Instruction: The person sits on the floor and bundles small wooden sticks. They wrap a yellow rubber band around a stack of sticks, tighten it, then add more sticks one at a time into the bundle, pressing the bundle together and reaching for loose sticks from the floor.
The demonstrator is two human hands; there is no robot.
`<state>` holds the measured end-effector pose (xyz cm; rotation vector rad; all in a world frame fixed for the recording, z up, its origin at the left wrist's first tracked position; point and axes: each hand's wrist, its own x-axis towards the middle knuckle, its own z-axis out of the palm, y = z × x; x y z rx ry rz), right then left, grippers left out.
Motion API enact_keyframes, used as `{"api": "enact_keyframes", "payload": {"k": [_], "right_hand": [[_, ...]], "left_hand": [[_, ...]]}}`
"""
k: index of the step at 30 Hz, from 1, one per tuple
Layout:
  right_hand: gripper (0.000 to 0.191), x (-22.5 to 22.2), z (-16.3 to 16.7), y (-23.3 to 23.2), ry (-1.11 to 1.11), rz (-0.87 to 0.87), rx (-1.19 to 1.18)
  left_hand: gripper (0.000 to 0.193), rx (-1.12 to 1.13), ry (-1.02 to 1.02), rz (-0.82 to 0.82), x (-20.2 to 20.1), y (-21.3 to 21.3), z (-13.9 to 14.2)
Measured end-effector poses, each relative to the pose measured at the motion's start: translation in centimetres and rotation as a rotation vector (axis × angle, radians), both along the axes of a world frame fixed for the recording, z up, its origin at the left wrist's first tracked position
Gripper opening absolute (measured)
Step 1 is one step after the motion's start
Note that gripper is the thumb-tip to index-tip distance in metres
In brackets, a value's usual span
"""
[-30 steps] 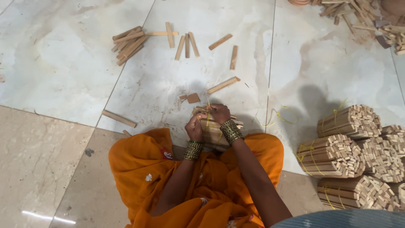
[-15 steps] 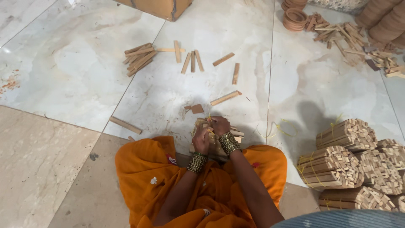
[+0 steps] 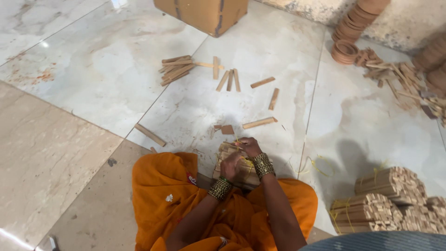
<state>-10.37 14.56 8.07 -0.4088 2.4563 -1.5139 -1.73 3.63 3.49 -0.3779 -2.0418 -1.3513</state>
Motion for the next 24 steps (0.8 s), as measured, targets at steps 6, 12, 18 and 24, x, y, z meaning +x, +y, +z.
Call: {"api": "enact_keyframes", "payload": {"k": [6,12,18,24], "right_hand": [[0.019,0.0,-0.8,0.6,0.042,0.011,-0.422],[0.016,-0.7,-1.3,1.9,-0.018,-0.176,-0.591],[0.015,-1.0,-2.2,1.2,-0.023,-0.193,-0.505],[0.011,-3.1,-0.4,1.5,0.085,0.131,0.102]], "left_hand": [[0.019,-0.032,-0.041,-0.019,-1.3,0.6,0.2],[0.012,-0.038,-0.056,-0.152,-3.1,1.3,0.7],[0.011,-0.346,0.111,-0.230,-3.9,-0.6,0.1],[0.009,-0.804,0.324,-0.281,-4.3,-1.0,-0.1]]}}
